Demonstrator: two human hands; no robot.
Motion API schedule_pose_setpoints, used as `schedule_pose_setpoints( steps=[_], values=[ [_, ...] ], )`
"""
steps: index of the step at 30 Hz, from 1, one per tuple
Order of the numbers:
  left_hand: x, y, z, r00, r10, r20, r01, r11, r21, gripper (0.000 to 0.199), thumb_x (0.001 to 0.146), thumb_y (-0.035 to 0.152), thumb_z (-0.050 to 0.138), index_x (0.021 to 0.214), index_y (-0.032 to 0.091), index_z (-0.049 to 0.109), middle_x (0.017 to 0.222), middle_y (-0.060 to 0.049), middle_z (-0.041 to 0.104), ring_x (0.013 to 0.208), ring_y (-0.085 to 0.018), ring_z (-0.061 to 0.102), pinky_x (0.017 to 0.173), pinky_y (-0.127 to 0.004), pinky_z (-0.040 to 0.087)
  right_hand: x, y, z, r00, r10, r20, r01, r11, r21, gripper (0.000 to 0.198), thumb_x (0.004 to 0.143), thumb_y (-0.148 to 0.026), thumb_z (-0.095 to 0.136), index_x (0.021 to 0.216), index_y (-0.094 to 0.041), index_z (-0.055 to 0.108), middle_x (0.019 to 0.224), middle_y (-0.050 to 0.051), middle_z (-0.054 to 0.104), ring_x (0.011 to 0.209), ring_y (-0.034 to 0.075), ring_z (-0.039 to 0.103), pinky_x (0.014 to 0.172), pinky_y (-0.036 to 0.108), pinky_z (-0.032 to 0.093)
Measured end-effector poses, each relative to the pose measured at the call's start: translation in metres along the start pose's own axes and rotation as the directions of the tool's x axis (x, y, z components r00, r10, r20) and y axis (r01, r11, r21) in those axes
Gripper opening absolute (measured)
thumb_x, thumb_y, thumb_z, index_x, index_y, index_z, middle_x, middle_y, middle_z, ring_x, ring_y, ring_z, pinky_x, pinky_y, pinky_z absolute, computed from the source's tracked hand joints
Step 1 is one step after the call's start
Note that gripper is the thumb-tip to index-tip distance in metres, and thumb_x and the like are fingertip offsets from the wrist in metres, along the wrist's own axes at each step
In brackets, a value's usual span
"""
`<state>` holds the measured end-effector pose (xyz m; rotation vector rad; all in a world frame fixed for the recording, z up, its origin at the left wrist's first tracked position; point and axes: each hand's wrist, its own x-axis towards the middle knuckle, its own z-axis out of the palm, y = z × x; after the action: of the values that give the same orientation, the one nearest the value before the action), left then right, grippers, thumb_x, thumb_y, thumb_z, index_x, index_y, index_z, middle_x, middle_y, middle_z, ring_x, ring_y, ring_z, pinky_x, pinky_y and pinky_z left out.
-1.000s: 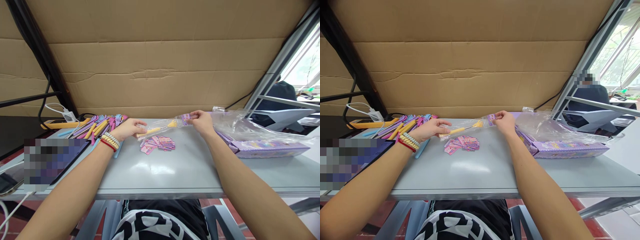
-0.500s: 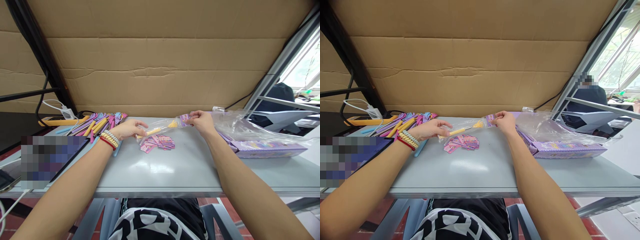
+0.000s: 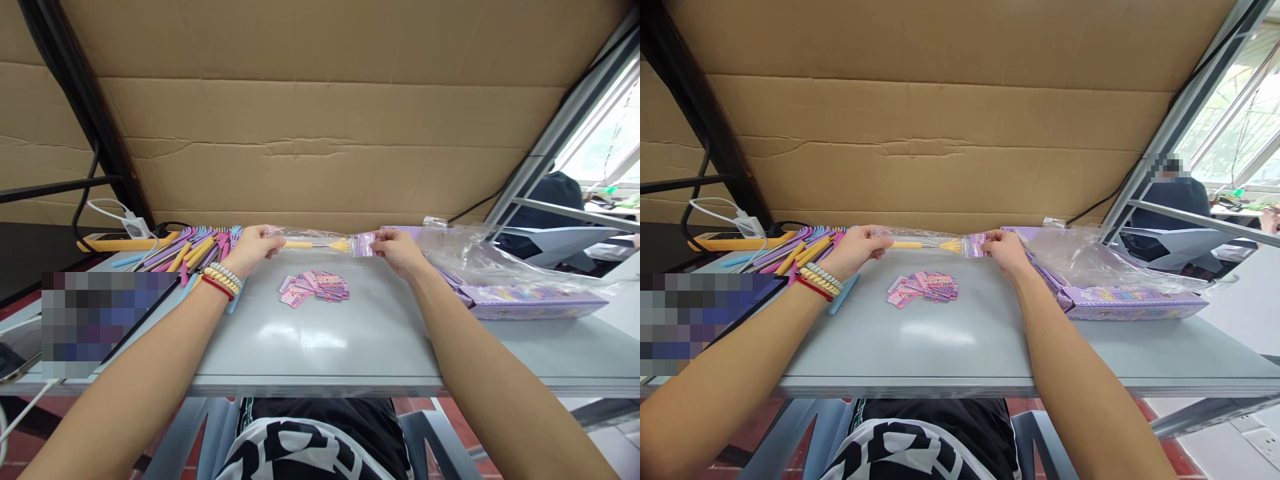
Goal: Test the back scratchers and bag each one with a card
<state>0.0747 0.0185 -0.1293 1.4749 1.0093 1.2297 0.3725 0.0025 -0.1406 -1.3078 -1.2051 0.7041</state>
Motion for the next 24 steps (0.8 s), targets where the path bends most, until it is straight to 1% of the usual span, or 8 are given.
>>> schedule_pose_setpoints(
  steps=[3, 6, 8, 10, 16, 18, 22, 24],
  values=[
    [-0.0013, 0.0030, 0.0005, 0.999, -0.042, -0.023, 0.040, 0.995, -0.088, 0.020, 0.062, 0.015, 0.073, 0.077, 0.011, 0.060, 0.064, -0.001, 0.060, 0.056, -0.013, 0.061, 0.051, -0.024, 0.048, -0.0003, -0.0012, -0.0020, 1.000, -0.002, 0.018, 0.000, 0.996, 0.089, 0.024, 0.044, -0.015, 0.068, 0.067, -0.017, 0.063, 0.060, -0.001, 0.055, 0.053, 0.009, 0.045, 0.048, 0.024, 0.035],
    [-0.0029, 0.0055, 0.0010, 0.999, -0.037, 0.002, 0.037, 0.989, -0.146, 0.015, 0.067, 0.013, 0.071, 0.077, 0.009, 0.060, 0.066, -0.002, 0.060, 0.058, -0.013, 0.063, 0.058, -0.027, 0.054, -0.0009, -0.0024, -0.0045, 0.998, -0.021, 0.066, 0.006, 0.976, 0.216, 0.027, 0.043, -0.016, 0.072, 0.068, -0.017, 0.064, 0.065, -0.001, 0.058, 0.055, 0.008, 0.046, 0.048, 0.023, 0.036],
    [-0.0028, 0.0059, 0.0008, 1.000, -0.021, 0.006, 0.021, 0.987, -0.162, 0.013, 0.069, 0.013, 0.070, 0.075, 0.008, 0.060, 0.065, -0.002, 0.060, 0.057, -0.012, 0.063, 0.059, -0.026, 0.055, -0.0011, -0.0026, -0.0056, 0.995, -0.013, 0.098, -0.013, 0.965, 0.260, 0.027, 0.043, -0.016, 0.074, 0.068, -0.017, 0.065, 0.066, 0.000, 0.060, 0.055, 0.008, 0.046, 0.047, 0.022, 0.036],
    [-0.0018, 0.0057, -0.0001, 1.000, -0.005, -0.013, 0.003, 0.982, -0.189, 0.012, 0.069, 0.013, 0.071, 0.073, 0.008, 0.060, 0.065, -0.001, 0.059, 0.057, -0.011, 0.062, 0.059, -0.024, 0.055, -0.0010, -0.0022, -0.0062, 0.993, 0.010, 0.121, -0.043, 0.960, 0.275, 0.029, 0.042, -0.015, 0.076, 0.069, -0.016, 0.066, 0.067, 0.001, 0.060, 0.056, 0.008, 0.048, 0.047, 0.021, 0.036],
    [0.0007, 0.0070, -0.0019, 0.992, 0.044, -0.122, -0.077, 0.958, -0.275, 0.017, 0.068, 0.015, 0.073, 0.077, 0.009, 0.061, 0.062, 0.001, 0.059, 0.053, -0.010, 0.061, 0.059, -0.024, 0.055, -0.0002, -0.0025, -0.0069, 0.996, 0.053, 0.077, -0.077, 0.936, 0.345, 0.038, 0.040, -0.012, 0.080, 0.074, -0.018, 0.065, 0.062, -0.002, 0.056, 0.053, 0.008, 0.046, 0.043, 0.020, 0.034],
    [0.0005, 0.0080, -0.0012, 0.985, 0.062, -0.160, -0.107, 0.951, -0.291, 0.018, 0.068, 0.015, 0.073, 0.079, 0.009, 0.060, 0.061, 0.002, 0.060, 0.051, -0.010, 0.061, 0.060, -0.025, 0.055, -0.0009, -0.0043, -0.0068, 0.994, 0.056, 0.094, -0.086, 0.930, 0.358, 0.039, 0.042, -0.012, 0.081, 0.076, -0.018, 0.064, 0.062, -0.002, 0.055, 0.054, 0.008, 0.046, 0.042, 0.020, 0.033],
    [0.0011, 0.0079, -0.0006, 0.973, 0.089, -0.214, -0.155, 0.935, -0.318, 0.017, 0.068, 0.012, 0.071, 0.081, 0.008, 0.061, 0.060, 0.001, 0.061, 0.049, -0.011, 0.061, 0.059, -0.026, 0.055, -0.0034, -0.0083, -0.0056, 0.984, 0.023, 0.178, -0.091, 0.920, 0.381, 0.026, 0.048, -0.017, 0.081, 0.067, -0.015, 0.064, 0.062, -0.001, 0.054, 0.054, 0.006, 0.044, 0.041, 0.018, 0.032],
    [0.0024, 0.0068, -0.0015, 0.969, 0.093, -0.228, -0.167, 0.929, -0.330, 0.017, 0.067, 0.012, 0.070, 0.081, 0.007, 0.061, 0.060, 0.000, 0.061, 0.049, -0.011, 0.061, 0.058, -0.027, 0.055, -0.0044, -0.0097, -0.0047, 0.982, 0.013, 0.190, -0.092, 0.906, 0.413, 0.021, 0.052, -0.019, 0.080, 0.063, -0.014, 0.064, 0.062, 0.000, 0.054, 0.054, 0.005, 0.043, 0.041, 0.018, 0.032]
  ],
)
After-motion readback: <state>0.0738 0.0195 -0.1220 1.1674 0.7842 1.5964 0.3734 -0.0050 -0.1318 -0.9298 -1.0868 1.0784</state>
